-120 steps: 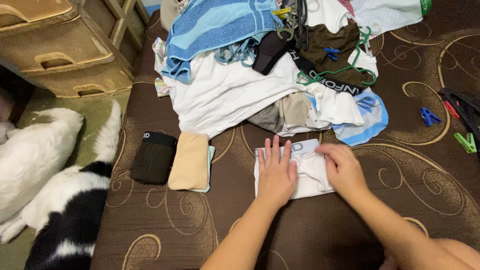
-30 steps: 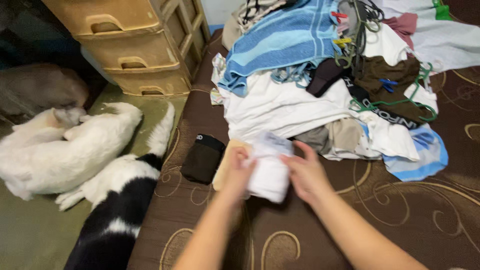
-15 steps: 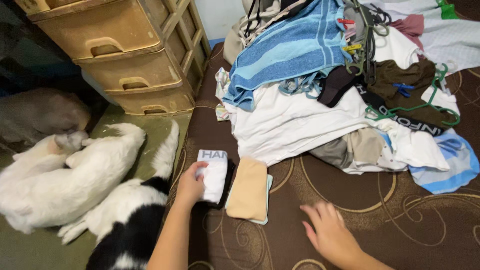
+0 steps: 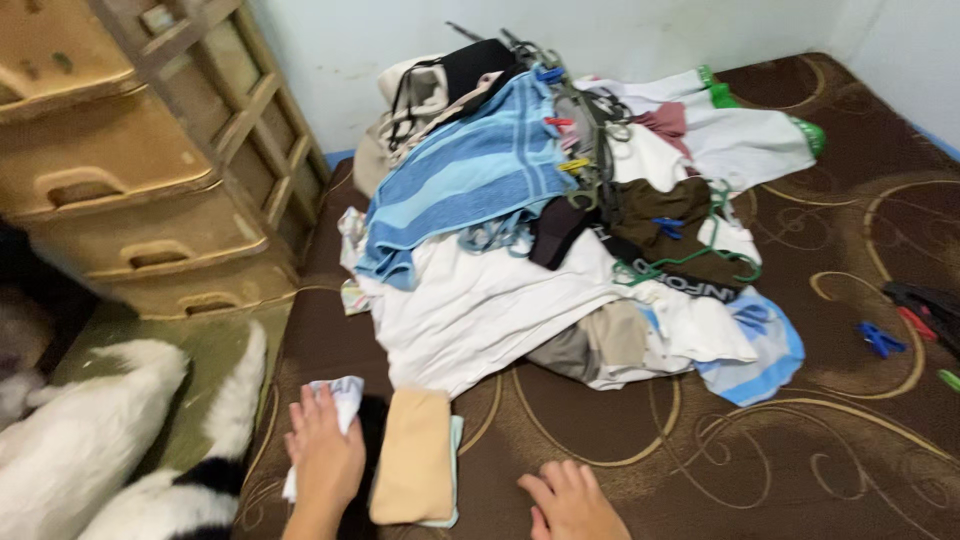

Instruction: The person folds several pieces of underwear one by one on a bed. They smooth each item, fold the sides inward, and then fold the garment in half or thirds before placing it aside. The items include black, light green, beige, and white underwear.

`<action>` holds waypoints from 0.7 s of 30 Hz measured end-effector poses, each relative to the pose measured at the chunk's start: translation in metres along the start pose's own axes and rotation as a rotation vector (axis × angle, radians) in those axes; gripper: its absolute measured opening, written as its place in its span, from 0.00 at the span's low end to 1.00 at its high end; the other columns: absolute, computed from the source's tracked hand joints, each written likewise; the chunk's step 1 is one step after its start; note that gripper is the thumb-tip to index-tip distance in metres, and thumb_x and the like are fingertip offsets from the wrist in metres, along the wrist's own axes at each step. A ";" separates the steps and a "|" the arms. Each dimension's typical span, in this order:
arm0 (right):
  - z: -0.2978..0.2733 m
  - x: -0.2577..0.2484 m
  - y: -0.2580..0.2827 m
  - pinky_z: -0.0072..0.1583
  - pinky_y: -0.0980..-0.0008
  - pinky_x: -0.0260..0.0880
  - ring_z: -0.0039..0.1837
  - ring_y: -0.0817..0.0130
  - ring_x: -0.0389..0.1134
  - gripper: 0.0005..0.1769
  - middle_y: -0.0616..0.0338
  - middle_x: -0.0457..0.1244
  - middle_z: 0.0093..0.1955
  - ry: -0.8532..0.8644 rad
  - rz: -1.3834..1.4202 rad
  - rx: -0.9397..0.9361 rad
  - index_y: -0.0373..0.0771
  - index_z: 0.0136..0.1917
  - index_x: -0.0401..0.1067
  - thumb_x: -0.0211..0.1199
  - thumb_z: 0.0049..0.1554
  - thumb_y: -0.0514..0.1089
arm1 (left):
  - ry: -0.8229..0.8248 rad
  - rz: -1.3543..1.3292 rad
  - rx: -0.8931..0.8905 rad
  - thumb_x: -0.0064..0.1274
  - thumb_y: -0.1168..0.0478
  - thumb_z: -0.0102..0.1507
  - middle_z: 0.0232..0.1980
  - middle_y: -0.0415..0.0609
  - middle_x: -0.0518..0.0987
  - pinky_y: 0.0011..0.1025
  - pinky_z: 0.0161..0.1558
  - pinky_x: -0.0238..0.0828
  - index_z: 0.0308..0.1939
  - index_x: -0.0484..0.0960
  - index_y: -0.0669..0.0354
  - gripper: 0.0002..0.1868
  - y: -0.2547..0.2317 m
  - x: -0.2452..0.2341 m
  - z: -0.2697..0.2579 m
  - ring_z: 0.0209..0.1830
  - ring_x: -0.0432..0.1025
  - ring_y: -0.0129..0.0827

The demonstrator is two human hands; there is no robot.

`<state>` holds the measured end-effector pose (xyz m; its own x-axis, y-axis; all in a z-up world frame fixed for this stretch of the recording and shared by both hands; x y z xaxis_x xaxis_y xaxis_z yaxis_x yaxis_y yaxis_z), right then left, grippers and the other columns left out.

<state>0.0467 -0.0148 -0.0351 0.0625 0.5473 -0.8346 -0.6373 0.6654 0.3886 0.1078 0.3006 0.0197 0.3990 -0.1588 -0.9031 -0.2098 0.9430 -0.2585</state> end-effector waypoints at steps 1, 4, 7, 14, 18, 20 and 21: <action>0.000 0.002 0.000 0.49 0.57 0.56 0.47 0.56 0.56 0.23 0.51 0.53 0.42 0.044 0.017 0.024 0.39 0.53 0.66 0.61 0.42 0.42 | -0.030 0.001 0.011 0.40 0.50 0.57 0.72 0.54 0.46 0.59 0.61 0.44 0.69 0.51 0.53 0.37 0.001 0.000 -0.001 0.72 0.43 0.53; 0.006 -0.001 0.001 0.50 0.56 0.56 0.49 0.55 0.56 0.21 0.49 0.54 0.43 0.135 0.085 0.080 0.39 0.53 0.66 0.61 0.44 0.41 | 0.152 0.116 -0.041 0.45 0.45 0.52 0.70 0.52 0.44 0.63 0.55 0.41 0.66 0.48 0.52 0.41 -0.004 0.018 -0.010 0.68 0.41 0.49; 0.015 -0.026 -0.007 0.54 0.56 0.55 0.52 0.59 0.59 0.17 0.53 0.59 0.45 0.119 0.243 0.151 0.40 0.49 0.69 0.61 0.44 0.41 | -0.106 0.224 -0.021 0.45 0.42 0.48 0.70 0.50 0.50 0.63 0.57 0.44 0.64 0.53 0.51 0.43 -0.017 0.016 -0.022 0.69 0.47 0.46; 0.065 -0.182 -0.176 0.53 0.58 0.62 0.49 0.52 0.63 0.09 0.47 0.63 0.43 -0.617 -0.154 0.613 0.38 0.41 0.69 0.57 0.50 0.45 | -0.440 0.086 0.081 0.41 0.43 0.44 0.69 0.54 0.57 0.64 0.57 0.47 0.64 0.61 0.52 0.43 0.006 0.038 -0.030 0.65 0.56 0.50; 0.090 -0.194 -0.257 0.62 0.53 0.54 0.63 0.49 0.51 0.19 0.55 0.56 0.61 -0.339 -0.245 0.780 0.48 0.56 0.66 0.56 0.50 0.43 | -0.522 0.068 0.163 0.35 0.41 0.50 0.66 0.58 0.63 0.60 0.59 0.49 0.63 0.65 0.55 0.40 0.033 0.065 -0.037 0.62 0.59 0.55; 0.104 -0.188 -0.276 0.61 0.46 0.51 0.65 0.49 0.48 0.25 0.59 0.52 0.65 -0.178 -0.205 0.829 0.52 0.61 0.61 0.56 0.49 0.42 | -0.650 -0.014 0.253 0.32 0.41 0.55 0.65 0.61 0.65 0.58 0.60 0.53 0.63 0.67 0.58 0.38 0.040 0.073 -0.031 0.60 0.61 0.58; 0.107 -0.184 -0.282 0.61 0.46 0.50 0.66 0.49 0.46 0.30 0.59 0.48 0.67 -0.114 -0.186 0.885 0.56 0.63 0.59 0.55 0.47 0.38 | -0.704 -0.039 0.283 0.32 0.41 0.55 0.64 0.61 0.65 0.58 0.60 0.53 0.63 0.67 0.58 0.38 0.045 0.076 -0.027 0.60 0.61 0.58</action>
<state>0.2974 -0.2491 0.0508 0.2104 0.4080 -0.8884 0.2098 0.8687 0.4487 0.1047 0.3226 -0.0701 0.8968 -0.0588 -0.4385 0.0155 0.9947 -0.1018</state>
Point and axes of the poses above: each hand's wrist, its own z-axis towards the middle knuckle, its own x-axis out of the palm, y = z × x, the point moved 6 cm from there along z, towards the middle knuckle
